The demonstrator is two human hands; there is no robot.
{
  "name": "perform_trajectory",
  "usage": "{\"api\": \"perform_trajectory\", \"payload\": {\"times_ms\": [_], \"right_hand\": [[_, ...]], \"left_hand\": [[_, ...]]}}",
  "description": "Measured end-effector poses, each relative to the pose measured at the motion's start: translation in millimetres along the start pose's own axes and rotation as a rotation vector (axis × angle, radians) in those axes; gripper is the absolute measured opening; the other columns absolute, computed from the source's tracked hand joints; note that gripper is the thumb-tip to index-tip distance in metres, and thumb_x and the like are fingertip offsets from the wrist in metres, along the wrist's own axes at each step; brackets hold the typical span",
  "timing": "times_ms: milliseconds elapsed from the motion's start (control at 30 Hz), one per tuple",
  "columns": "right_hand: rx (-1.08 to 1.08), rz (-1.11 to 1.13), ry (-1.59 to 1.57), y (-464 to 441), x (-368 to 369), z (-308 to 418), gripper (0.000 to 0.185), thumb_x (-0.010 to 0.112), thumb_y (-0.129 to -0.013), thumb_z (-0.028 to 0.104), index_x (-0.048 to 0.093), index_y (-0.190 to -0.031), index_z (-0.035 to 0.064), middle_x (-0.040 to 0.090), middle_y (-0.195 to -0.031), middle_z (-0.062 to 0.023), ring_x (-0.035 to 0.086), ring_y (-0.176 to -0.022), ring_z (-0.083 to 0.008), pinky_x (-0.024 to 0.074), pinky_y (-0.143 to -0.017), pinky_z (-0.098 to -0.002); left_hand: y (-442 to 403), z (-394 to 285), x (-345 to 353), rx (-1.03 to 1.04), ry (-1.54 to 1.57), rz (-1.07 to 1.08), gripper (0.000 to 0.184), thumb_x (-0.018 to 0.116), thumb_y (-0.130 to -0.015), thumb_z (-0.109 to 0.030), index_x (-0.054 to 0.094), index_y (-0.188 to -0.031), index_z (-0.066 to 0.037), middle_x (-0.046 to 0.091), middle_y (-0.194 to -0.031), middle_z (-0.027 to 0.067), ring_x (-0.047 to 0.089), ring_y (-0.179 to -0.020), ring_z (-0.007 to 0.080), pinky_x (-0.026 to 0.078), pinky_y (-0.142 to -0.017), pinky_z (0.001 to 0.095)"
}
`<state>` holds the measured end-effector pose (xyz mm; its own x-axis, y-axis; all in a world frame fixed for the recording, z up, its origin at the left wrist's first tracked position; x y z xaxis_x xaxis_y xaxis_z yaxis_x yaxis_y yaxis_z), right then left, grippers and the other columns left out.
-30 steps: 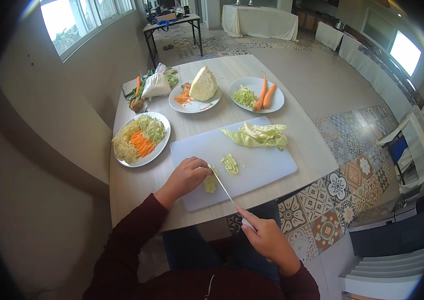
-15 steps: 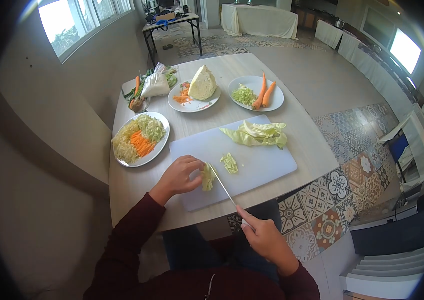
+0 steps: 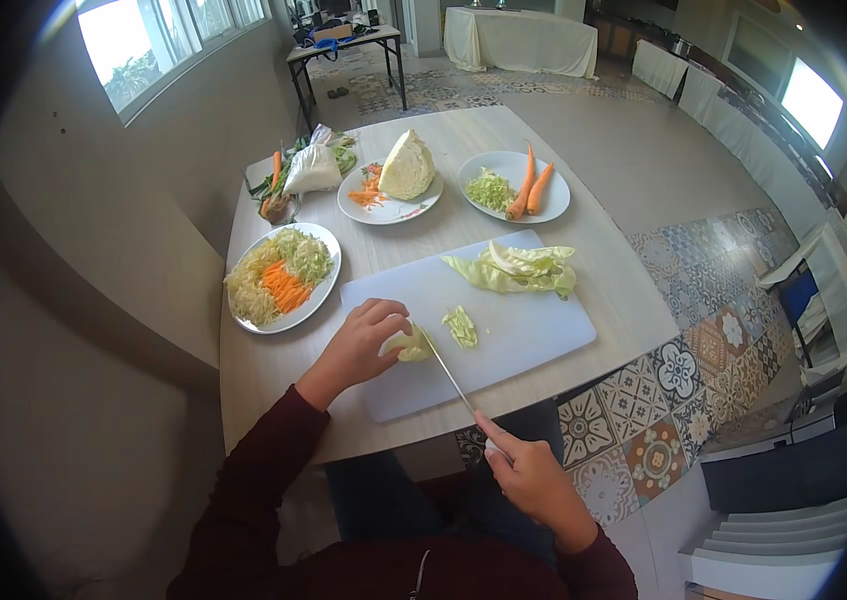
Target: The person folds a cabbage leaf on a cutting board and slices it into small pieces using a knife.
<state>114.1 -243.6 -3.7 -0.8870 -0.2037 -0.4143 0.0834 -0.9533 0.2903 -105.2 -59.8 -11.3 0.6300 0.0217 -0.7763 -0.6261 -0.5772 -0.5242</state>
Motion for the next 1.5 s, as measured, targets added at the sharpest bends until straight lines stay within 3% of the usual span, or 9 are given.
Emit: {"api": "perform_trajectory", "payload": {"times_ms": [100, 300, 400, 500, 600, 733, 933, 1033, 1500], "right_hand": [[0.010, 0.005, -0.006, 0, 0, 1, 0.048, 0.051, -0.097, 0.014, 0.048, -0.145, 0.0119, 0.055, -0.056, -0.0090, 0.057, -0.050, -0.0130, 0.0508, -0.058, -0.0314], [0.023, 0.005, -0.022, 1, 1, 2, 0.048, 0.050, -0.097, 0.014, 0.048, -0.146, 0.0125, 0.055, -0.056, -0.0078, 0.056, -0.050, -0.0127, 0.0509, -0.058, -0.0311], [0.031, -0.002, -0.049, 1, 2, 2, 0.048, 0.052, -0.097, 0.011, 0.050, -0.145, 0.0141, 0.057, -0.061, -0.0035, 0.054, -0.050, -0.0081, 0.0494, -0.054, -0.0257], [0.013, -0.013, -0.054, 1, 3, 0, 0.048, 0.052, -0.097, 0.009, 0.051, -0.144, 0.0145, 0.058, -0.063, -0.0017, 0.053, -0.051, -0.0060, 0.0485, -0.053, -0.0231], [-0.034, -0.043, -0.024, 3, 4, -2, 0.049, 0.053, -0.096, 0.008, 0.052, -0.144, 0.0142, 0.059, -0.064, -0.0021, 0.052, -0.051, -0.0063, 0.0484, -0.052, -0.0235], [-0.151, -0.158, 0.037, 5, 0, -8, 0.049, 0.054, -0.095, 0.007, 0.052, -0.144, 0.0143, 0.060, -0.064, -0.0025, 0.053, -0.050, -0.0068, 0.0480, -0.052, -0.0239], [-0.174, -0.108, 0.122, 8, -2, 2, 0.050, 0.056, -0.094, 0.008, 0.053, -0.143, 0.0149, 0.059, -0.061, -0.0030, 0.055, -0.050, -0.0092, 0.0480, -0.053, -0.0252], [-0.138, -0.080, 0.087, 10, -1, 11, 0.046, 0.057, -0.092, 0.012, 0.055, -0.139, 0.0098, 0.062, -0.074, -0.0243, 0.061, -0.065, -0.0410, 0.0496, -0.063, -0.0390], [-0.032, 0.019, 0.176, 18, -11, 20, 0.047, 0.053, -0.095, 0.012, 0.051, -0.141, 0.0072, 0.056, -0.065, -0.0257, 0.058, -0.058, -0.0427, 0.0475, -0.059, -0.0428]], "left_hand": [[5, 8, 18, 0.140, 0.129, 0.138, 0.016, 0.069, -0.073, 0.004, 0.069, -0.086, -0.003, 0.067, -0.114, 0.0103, 0.062, -0.108, 0.0287, 0.052, -0.092, 0.0390], [11, 9, 19, 0.163, 0.114, 0.184, 0.025, 0.064, -0.075, 0.005, 0.071, -0.097, -0.004, 0.068, -0.110, 0.0107, 0.063, -0.106, 0.0298, 0.052, -0.091, 0.0380], [15, 12, 24, -0.015, 0.116, 0.305, 0.024, 0.061, -0.077, 0.004, 0.071, -0.097, -0.005, 0.069, -0.106, 0.0114, 0.064, -0.100, 0.0310, 0.053, -0.088, 0.0382], [11, 2, 18, -0.146, 0.135, 0.274, 0.027, 0.059, -0.078, 0.003, 0.071, -0.100, -0.006, 0.068, -0.102, 0.0120, 0.064, -0.096, 0.0314, 0.053, -0.085, 0.0388], [12, 0, 21, 0.003, 0.104, 0.264, 0.031, 0.058, -0.078, 0.004, 0.071, -0.103, -0.006, 0.068, -0.102, 0.0119, 0.064, -0.096, 0.0308, 0.053, -0.085, 0.0391], [14, 0, 22, 0.028, 0.066, 0.243, 0.033, 0.058, -0.078, 0.004, 0.072, -0.105, -0.007, 0.068, -0.102, 0.0106, 0.064, -0.096, 0.0303, 0.053, -0.086, 0.0389], [13, -2, 21, 0.021, 0.050, 0.259, 0.032, 0.058, -0.079, 0.003, 0.072, -0.106, -0.008, 0.068, -0.104, 0.0098, 0.064, -0.096, 0.0298, 0.053, -0.086, 0.0384], [13, -1, 23, 0.026, 0.052, 0.248, 0.032, 0.057, -0.080, 0.003, 0.073, -0.105, -0.008, 0.068, -0.103, 0.0099, 0.064, -0.096, 0.0297, 0.052, -0.086, 0.0385], [14, -1, 24, -0.009, 0.063, 0.238, 0.030, 0.058, -0.080, 0.001, 0.074, -0.104, -0.009, 0.068, -0.103, 0.0092, 0.064, -0.097, 0.0298, 0.051, -0.087, 0.0392]]}}
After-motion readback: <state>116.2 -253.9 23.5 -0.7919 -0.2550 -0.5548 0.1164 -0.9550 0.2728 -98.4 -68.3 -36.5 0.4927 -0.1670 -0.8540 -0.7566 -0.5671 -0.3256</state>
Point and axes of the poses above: each hand's wrist, its own y-axis away from the middle knuckle, its own x-axis out of the palm, z = x × y, the point moved 3 cm from there along -y, towards the middle knuckle
